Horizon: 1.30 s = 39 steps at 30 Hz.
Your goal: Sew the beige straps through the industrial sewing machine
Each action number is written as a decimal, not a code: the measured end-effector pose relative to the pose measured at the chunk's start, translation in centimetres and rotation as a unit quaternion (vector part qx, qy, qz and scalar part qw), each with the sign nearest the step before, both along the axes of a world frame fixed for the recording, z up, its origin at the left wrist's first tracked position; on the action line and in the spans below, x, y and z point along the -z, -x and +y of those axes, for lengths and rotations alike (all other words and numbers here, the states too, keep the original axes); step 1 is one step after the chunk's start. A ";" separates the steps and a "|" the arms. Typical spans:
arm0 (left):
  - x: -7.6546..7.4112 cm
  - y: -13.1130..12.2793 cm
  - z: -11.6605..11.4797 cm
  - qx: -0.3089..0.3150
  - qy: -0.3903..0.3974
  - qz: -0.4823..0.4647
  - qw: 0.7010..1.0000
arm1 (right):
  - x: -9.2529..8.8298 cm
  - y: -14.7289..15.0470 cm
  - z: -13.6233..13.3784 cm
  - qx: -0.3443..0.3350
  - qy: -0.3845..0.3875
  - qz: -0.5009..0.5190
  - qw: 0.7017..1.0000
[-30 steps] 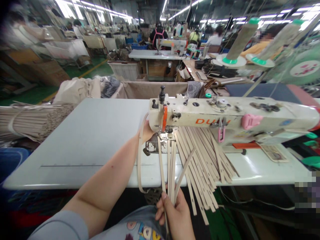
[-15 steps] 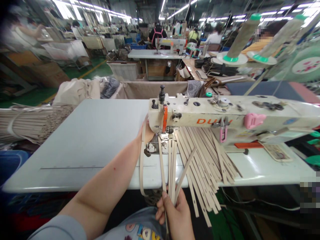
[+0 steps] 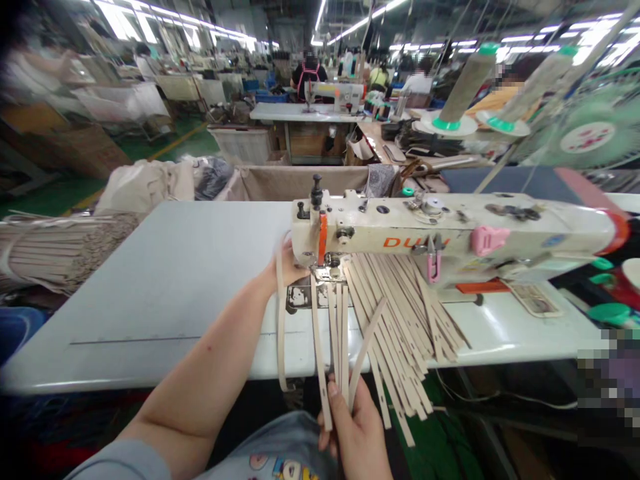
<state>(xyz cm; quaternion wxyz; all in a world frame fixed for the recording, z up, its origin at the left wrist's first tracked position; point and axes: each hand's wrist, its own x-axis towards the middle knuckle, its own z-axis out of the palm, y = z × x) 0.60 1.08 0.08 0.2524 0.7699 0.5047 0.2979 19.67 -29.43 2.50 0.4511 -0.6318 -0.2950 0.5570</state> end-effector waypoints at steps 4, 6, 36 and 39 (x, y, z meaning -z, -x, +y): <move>0.3 0.9 -0.8 0.041 0.017 0.087 0.995 | 0.0 -1.7 -0.4 -0.025 -0.031 -0.091 0.995; 0.4 1.0 -1.1 0.046 0.034 0.108 0.993 | -0.1 -3.3 -0.1 -0.039 -0.056 -0.168 0.983; 0.4 0.0 -1.1 0.028 0.022 0.119 0.992 | -0.6 -9.3 4.6 -0.128 -0.092 -0.780 0.606; 0.5 0.2 -1.1 0.030 0.022 0.107 0.994 | -0.6 -10.6 5.4 -0.110 -0.049 -0.690 0.713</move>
